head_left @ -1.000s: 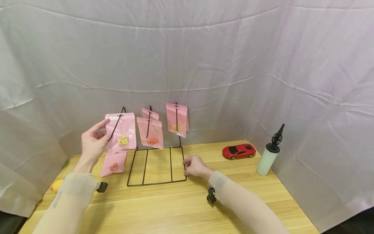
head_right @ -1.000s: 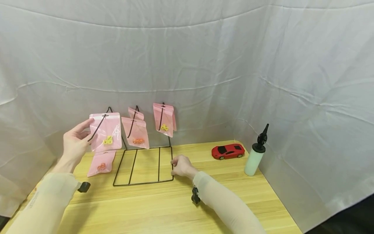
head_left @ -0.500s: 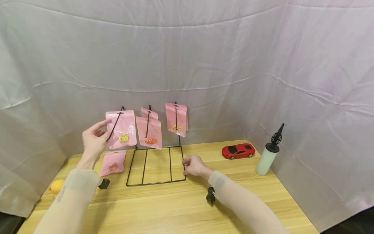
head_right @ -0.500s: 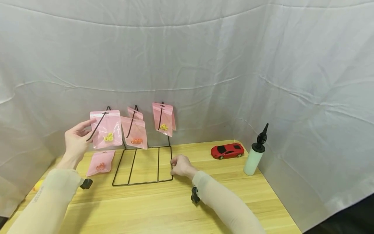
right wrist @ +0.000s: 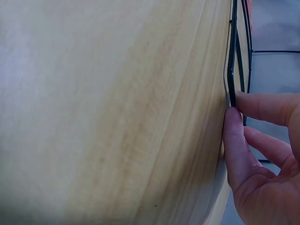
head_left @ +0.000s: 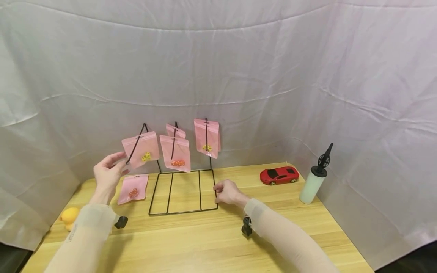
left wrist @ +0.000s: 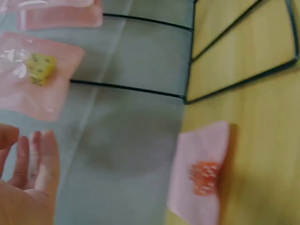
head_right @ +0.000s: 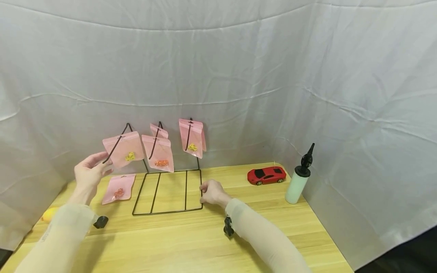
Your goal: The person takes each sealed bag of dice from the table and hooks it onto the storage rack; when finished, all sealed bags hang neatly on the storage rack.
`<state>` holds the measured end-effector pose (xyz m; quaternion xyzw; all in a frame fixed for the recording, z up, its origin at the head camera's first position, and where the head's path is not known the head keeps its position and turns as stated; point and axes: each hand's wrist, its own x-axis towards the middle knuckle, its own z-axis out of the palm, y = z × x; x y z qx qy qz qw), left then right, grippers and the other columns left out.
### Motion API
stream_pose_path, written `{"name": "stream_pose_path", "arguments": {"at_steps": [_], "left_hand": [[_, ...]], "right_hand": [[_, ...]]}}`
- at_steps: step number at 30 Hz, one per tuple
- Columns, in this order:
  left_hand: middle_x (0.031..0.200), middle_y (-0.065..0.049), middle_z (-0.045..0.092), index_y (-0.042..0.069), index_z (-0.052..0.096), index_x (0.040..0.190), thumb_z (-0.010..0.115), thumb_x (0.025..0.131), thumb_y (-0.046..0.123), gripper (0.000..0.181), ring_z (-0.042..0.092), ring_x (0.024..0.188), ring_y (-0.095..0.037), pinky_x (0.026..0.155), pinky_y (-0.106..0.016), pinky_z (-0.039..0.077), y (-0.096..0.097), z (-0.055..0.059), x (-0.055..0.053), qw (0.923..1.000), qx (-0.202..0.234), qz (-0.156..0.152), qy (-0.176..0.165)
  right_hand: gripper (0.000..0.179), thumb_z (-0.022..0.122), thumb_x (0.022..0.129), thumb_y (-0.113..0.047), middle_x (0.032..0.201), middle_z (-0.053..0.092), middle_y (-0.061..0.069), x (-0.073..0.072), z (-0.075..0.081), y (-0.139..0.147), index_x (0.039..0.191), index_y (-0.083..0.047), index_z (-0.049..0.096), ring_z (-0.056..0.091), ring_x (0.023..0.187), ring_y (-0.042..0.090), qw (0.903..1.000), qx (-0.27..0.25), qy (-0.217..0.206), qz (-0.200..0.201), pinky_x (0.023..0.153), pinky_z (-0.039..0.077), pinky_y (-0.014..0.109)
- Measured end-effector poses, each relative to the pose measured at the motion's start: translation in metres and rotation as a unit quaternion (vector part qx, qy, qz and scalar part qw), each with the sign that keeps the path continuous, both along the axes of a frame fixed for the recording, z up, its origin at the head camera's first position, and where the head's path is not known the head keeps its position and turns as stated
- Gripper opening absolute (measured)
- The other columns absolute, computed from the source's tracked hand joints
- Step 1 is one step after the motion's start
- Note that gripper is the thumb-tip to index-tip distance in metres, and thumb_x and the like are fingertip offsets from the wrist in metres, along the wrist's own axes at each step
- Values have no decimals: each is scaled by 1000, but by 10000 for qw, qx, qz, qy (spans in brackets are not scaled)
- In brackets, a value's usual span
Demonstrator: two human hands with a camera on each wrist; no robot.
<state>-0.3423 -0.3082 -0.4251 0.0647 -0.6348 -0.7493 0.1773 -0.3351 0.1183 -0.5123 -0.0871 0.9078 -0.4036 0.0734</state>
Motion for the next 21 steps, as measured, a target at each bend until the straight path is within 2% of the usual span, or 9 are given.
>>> {"name": "stream_pose_path", "arguments": {"at_steps": [2,4,6,9,10,13,17,20,21], "left_hand": [[101,22,79,7,77,136,67,107,-1,32,76,87,5,79,-18,68,-5,-10,-1,9977,-474,-95,-474],[114,9,83,4,72,145,67,109,8,36,76,93,1,82,-17,67,-11,-22,-2,9878,-1256,-89,-919],[134,-6,81,5,67,152,67,110,17,44,75,111,-9,90,-18,64,-17,-35,-3,9672,-2169,-45,-1322],[162,-20,63,7,65,155,69,108,27,51,65,140,-37,111,-38,57,-24,-54,-4,9287,-3258,30,-1772],[165,-22,59,7,64,157,69,107,29,54,58,150,-45,117,-46,53,-26,-59,-4,9193,-3449,-23,-1895],[173,-28,47,7,57,162,71,106,36,65,41,161,-55,131,-65,37,-28,-71,-5,9035,-3637,-293,-2249],[171,-32,47,3,54,164,75,102,50,80,41,158,-59,128,-69,39,-28,-79,-5,8760,-4120,-495,-2459],[167,-34,51,-1,55,161,79,98,53,86,45,151,-61,124,-69,41,-24,-81,-6,8538,-4571,-406,-2459],[167,-34,50,-1,54,160,81,96,53,88,46,150,-62,124,-69,41,-23,-81,-6,8492,-4647,-384,-2479]], "right_hand": [[53,94,80,-2,119,81,11,-1,0,0,131,-2,80,73,112,24,10000,4,-3,-10,109,64,47],[53,93,80,-2,119,81,11,-1,0,0,132,-2,80,73,113,24,10000,14,-5,-15,110,64,48],[53,93,80,-1,119,81,11,-1,0,0,131,-2,80,73,112,24,10000,23,-3,-11,110,64,48],[53,93,79,-1,118,81,10,-2,0,0,131,-2,80,73,111,24,10000,42,10,-2,109,64,48],[53,93,79,-1,118,81,10,-2,0,0,131,-2,80,73,111,24,10000,44,5,-2,109,64,48],[53,94,80,-1,119,81,10,-2,0,0,131,-2,80,72,111,23,10000,28,-31,-7,110,63,48],[53,94,80,-1,117,81,10,-1,1,0,131,-2,80,72,110,22,10000,58,0,-5,108,64,47],[52,94,80,-2,116,81,9,-2,0,0,130,-2,81,72,108,21,10000,73,40,4,105,65,45],[52,94,80,-2,116,81,9,-2,0,0,129,-2,81,72,107,20,10000,63,39,9,105,65,44]]}}
